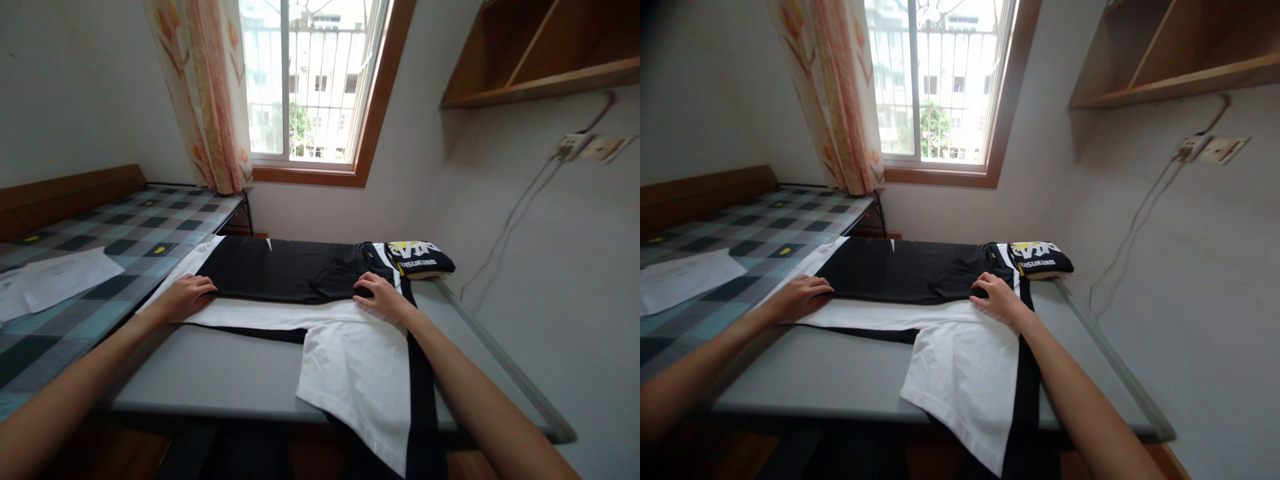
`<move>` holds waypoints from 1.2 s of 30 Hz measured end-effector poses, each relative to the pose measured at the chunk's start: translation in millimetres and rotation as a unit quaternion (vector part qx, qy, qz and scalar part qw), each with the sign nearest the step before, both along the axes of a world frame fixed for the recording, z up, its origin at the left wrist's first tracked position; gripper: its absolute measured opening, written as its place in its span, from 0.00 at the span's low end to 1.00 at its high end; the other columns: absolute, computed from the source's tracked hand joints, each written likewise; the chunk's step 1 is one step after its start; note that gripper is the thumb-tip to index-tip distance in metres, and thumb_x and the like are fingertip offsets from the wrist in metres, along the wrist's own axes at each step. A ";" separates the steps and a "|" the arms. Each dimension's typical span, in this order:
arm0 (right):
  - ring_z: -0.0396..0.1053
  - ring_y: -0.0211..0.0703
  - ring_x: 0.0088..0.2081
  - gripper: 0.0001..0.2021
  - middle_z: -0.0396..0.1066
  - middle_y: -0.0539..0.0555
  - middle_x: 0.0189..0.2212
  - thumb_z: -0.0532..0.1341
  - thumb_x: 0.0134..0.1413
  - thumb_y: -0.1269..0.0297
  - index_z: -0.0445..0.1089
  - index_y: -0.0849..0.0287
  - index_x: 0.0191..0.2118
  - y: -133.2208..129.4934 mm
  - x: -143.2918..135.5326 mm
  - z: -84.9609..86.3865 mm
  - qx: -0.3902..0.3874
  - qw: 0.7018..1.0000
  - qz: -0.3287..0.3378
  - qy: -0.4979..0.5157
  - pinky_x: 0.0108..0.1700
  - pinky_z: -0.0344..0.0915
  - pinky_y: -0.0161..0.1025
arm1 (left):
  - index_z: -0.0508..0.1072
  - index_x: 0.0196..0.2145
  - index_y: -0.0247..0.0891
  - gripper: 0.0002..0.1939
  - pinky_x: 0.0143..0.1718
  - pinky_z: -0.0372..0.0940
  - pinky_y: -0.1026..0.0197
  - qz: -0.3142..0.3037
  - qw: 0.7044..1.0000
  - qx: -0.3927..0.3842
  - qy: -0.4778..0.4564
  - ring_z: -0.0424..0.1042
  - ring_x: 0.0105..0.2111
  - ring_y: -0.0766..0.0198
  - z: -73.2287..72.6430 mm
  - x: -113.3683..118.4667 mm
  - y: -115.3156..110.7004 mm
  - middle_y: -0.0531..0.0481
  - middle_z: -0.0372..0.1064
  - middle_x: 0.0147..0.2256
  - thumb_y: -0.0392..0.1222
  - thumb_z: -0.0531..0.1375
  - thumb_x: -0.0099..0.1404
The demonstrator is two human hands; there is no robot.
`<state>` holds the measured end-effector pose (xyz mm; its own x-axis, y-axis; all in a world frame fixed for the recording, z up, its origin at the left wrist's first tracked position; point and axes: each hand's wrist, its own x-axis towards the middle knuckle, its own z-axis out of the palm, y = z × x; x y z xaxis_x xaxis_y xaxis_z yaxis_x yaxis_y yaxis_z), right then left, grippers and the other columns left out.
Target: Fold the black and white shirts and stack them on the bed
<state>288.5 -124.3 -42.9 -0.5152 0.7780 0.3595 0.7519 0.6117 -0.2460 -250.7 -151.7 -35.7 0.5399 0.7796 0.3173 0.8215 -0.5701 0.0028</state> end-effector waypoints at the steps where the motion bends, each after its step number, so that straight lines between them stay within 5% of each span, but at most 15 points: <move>1: 0.70 0.48 0.44 0.11 0.71 0.57 0.42 0.64 0.54 0.61 0.75 0.57 0.42 -2.5 6.2 -0.1 0.012 1.000 0.002 -0.016 0.48 0.67 0.45 | 0.79 0.35 0.41 0.18 0.43 0.66 0.57 0.020 1.000 -0.011 -0.011 0.73 0.36 0.60 -0.8 -11.7 -0.6 0.47 0.76 0.35 0.49 0.51 0.67; 5: 0.70 0.49 0.42 0.11 0.72 0.59 0.41 0.60 0.57 0.65 0.76 0.58 0.44 -10.1 27.2 -0.1 0.064 0.994 0.005 -0.086 0.48 0.67 0.47 | 0.79 0.35 0.42 0.19 0.44 0.67 0.57 0.075 0.991 -0.048 -0.096 0.74 0.38 0.56 -5.7 -47.1 -1.3 0.46 0.75 0.37 0.55 0.53 0.64; 9: 0.70 0.49 0.42 0.12 0.75 0.58 0.39 0.55 0.63 0.67 0.76 0.58 0.44 -11.7 35.6 -1.1 0.090 0.987 0.019 -0.134 0.48 0.65 0.47 | 0.79 0.36 0.41 0.22 0.45 0.67 0.57 0.119 0.968 -0.084 -0.204 0.74 0.41 0.54 -4.9 -57.6 0.9 0.44 0.76 0.39 0.61 0.56 0.59; 15: 0.72 0.46 0.39 0.12 0.76 0.57 0.39 0.54 0.61 0.72 0.75 0.59 0.43 -7.0 36.3 -1.7 0.100 0.985 -0.008 -0.140 0.46 0.63 0.43 | 0.77 0.39 0.36 0.30 0.41 0.70 0.55 0.156 0.908 -0.146 -0.359 0.75 0.34 0.56 19.0 -52.8 3.0 0.39 0.75 0.48 0.66 0.60 0.52; 18: 0.72 0.44 0.36 0.14 0.75 0.56 0.37 0.55 0.58 0.77 0.75 0.59 0.44 -5.3 38.4 6.9 0.111 0.981 -0.015 -0.161 0.45 0.63 0.41 | 0.75 0.38 0.36 0.30 0.39 0.71 0.55 0.159 0.883 -0.156 -0.413 0.76 0.31 0.58 31.6 -50.7 0.5 0.41 0.78 0.38 0.65 0.62 0.50; 21: 0.72 0.43 0.35 0.16 0.75 0.56 0.37 0.54 0.57 0.79 0.75 0.58 0.45 -6.6 41.3 23.2 0.127 0.977 -0.020 -0.172 0.45 0.62 0.41 | 0.75 0.35 0.36 0.28 0.36 0.70 0.56 0.171 0.878 -0.144 -0.423 0.75 0.29 0.57 40.6 -51.9 -2.4 0.46 0.76 0.27 0.64 0.65 0.47; 28: 0.70 0.42 0.34 0.18 0.74 0.56 0.35 0.52 0.56 0.79 0.75 0.59 0.45 -19.5 43.7 58.1 0.114 0.983 0.001 -0.144 0.38 0.62 0.38 | 0.75 0.34 0.39 0.22 0.38 0.69 0.56 0.190 0.876 -0.128 -0.425 0.74 0.30 0.57 49.4 -75.4 -13.8 0.50 0.75 0.26 0.59 0.64 0.48; 36: 0.68 0.38 0.31 0.14 0.72 0.52 0.31 0.52 0.59 0.75 0.76 0.57 0.36 -62.7 22.8 66.0 -0.097 0.987 0.075 -0.106 0.35 0.62 0.34 | 0.77 0.25 0.40 0.18 0.33 0.71 0.56 0.200 0.899 -0.216 -0.324 0.72 0.25 0.57 41.5 -122.0 -44.1 0.51 0.71 0.21 0.58 0.63 0.46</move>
